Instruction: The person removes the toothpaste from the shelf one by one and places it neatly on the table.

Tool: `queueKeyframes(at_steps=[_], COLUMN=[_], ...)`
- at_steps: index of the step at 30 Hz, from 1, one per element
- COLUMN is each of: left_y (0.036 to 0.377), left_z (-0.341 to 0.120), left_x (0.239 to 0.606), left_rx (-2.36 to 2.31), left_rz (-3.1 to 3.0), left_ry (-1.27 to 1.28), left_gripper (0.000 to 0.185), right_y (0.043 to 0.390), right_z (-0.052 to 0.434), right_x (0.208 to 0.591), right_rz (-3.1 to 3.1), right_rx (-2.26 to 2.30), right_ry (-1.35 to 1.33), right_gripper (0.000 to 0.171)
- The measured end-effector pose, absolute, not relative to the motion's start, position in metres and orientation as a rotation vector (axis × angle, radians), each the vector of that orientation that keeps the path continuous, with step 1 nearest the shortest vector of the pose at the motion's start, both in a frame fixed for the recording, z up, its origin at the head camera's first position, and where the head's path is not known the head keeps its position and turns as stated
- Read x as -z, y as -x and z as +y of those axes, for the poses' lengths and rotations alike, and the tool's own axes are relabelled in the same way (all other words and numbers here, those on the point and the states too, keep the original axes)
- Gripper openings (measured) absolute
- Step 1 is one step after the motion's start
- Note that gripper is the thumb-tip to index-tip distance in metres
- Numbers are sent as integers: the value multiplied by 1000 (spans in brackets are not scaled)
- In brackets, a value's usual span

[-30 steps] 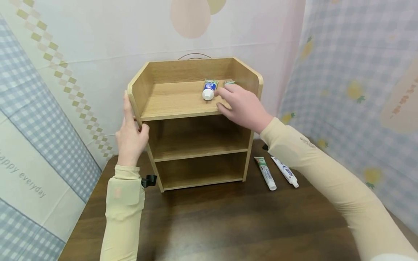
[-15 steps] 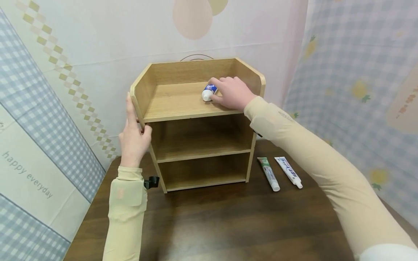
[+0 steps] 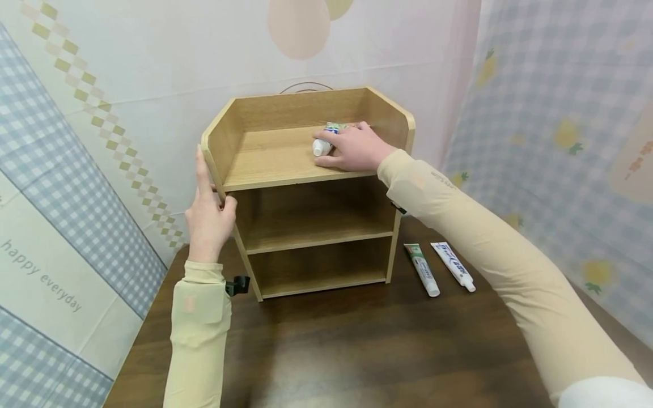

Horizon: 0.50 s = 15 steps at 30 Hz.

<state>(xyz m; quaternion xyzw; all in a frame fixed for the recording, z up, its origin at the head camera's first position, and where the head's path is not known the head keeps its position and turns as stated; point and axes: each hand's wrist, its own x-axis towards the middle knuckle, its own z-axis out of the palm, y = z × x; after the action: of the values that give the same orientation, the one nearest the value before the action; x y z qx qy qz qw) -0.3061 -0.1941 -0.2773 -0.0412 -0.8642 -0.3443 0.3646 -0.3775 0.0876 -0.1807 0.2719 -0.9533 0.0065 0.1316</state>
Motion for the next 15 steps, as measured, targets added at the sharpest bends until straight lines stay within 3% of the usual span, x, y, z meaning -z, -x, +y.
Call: queueKeyframes(at_steps=[15], left_y=[304], left_z=[-196], left_x=[276], left_rx=[873], left_rz=[-2214], left_ry=[98], left_gripper=[88], right_y=[343], right_z=[87], right_x=[206], right_rz=[-2647], right_rx=[-195], right_ry=[-806], right_gripper=[66])
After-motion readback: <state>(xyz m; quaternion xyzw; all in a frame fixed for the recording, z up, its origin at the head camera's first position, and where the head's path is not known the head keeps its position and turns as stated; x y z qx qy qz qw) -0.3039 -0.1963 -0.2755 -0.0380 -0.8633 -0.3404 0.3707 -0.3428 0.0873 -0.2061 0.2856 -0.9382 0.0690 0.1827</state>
